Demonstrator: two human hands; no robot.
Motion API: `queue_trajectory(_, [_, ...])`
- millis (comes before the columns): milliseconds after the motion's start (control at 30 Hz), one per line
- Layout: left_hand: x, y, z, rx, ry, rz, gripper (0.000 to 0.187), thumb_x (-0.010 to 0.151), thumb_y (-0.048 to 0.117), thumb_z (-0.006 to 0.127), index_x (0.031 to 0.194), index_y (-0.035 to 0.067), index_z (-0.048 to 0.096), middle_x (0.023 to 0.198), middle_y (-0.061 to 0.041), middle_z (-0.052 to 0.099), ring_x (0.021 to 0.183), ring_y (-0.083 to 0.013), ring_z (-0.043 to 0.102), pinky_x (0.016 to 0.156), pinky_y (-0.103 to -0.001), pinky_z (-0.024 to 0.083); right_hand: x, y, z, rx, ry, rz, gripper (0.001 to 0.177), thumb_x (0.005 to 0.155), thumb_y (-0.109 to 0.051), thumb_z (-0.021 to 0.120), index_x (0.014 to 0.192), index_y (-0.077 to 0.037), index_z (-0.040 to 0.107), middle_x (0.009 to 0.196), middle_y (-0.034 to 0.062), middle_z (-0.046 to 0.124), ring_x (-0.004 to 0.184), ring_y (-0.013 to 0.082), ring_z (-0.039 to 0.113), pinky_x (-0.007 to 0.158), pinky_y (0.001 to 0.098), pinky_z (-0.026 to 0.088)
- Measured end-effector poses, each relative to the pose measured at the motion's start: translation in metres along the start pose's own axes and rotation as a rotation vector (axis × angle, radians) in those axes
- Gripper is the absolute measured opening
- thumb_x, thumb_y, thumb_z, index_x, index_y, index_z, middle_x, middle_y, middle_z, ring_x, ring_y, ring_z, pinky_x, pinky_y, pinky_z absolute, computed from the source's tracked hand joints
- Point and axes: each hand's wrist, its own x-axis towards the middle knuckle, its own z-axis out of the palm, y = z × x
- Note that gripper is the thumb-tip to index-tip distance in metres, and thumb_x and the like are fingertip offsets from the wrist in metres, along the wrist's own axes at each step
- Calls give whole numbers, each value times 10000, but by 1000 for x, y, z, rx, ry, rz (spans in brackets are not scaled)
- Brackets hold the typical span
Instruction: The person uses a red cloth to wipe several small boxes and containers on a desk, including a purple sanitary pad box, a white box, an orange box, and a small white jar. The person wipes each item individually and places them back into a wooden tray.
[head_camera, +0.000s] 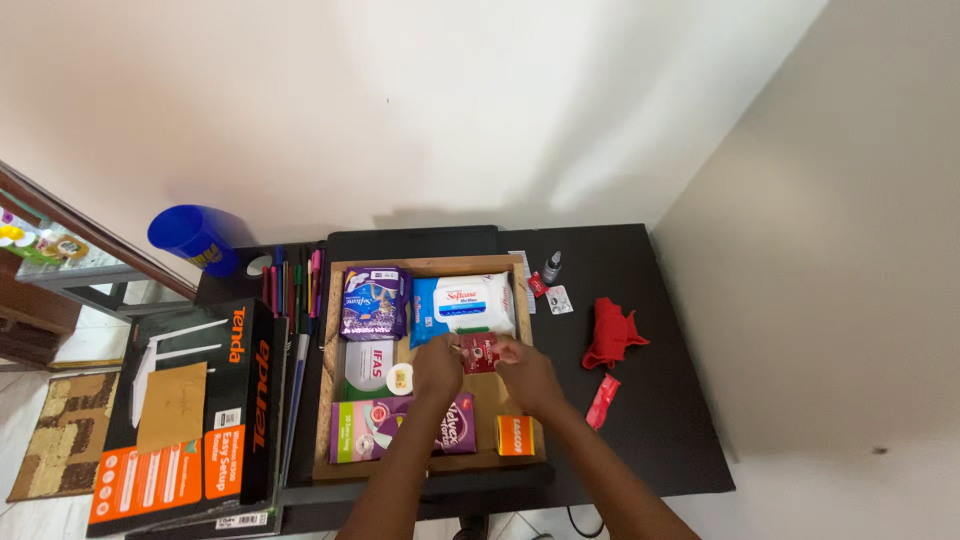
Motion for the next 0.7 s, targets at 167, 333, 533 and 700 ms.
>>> queue_trajectory(167, [46,-47,29,154,-93,17,208,872,124,682,1057,78,766,1048,-231,717,1031,-400,691,907,-489,549,18,10,18,-3,-39,14,312,889,-223,696,1169,-91,734,1157,126,770,1059,225,753,909,362,586])
queue_trajectory(333, [95,-85,63,360,-228,66,198,895,81,641,1019,-33,746,1056,-268,714,1016,-399,727,877,-483,587,32,9,31,-32,-164,205,312,914,-264,677,1187,-121,726,1166,103,749,1047,202,726,893,359,561])
queue_trajectory(533, [89,-89,65,364,-253,81,245,842,126,729,1042,-10,767,1102,-280,709,1077,-411,695,926,-466,574,41,23,46,-168,-211,139,333,928,-295,651,1163,-76,742,1075,162,755,968,290,728,863,406,563])
queue_trajectory(700, [78,-68,66,290,-282,47,336,824,205,771,1117,50,715,1143,-253,698,1100,-416,674,954,-487,549,42,29,44,-167,-134,96,351,891,-294,694,1149,-56,708,1083,171,732,1006,321,710,868,428,553])
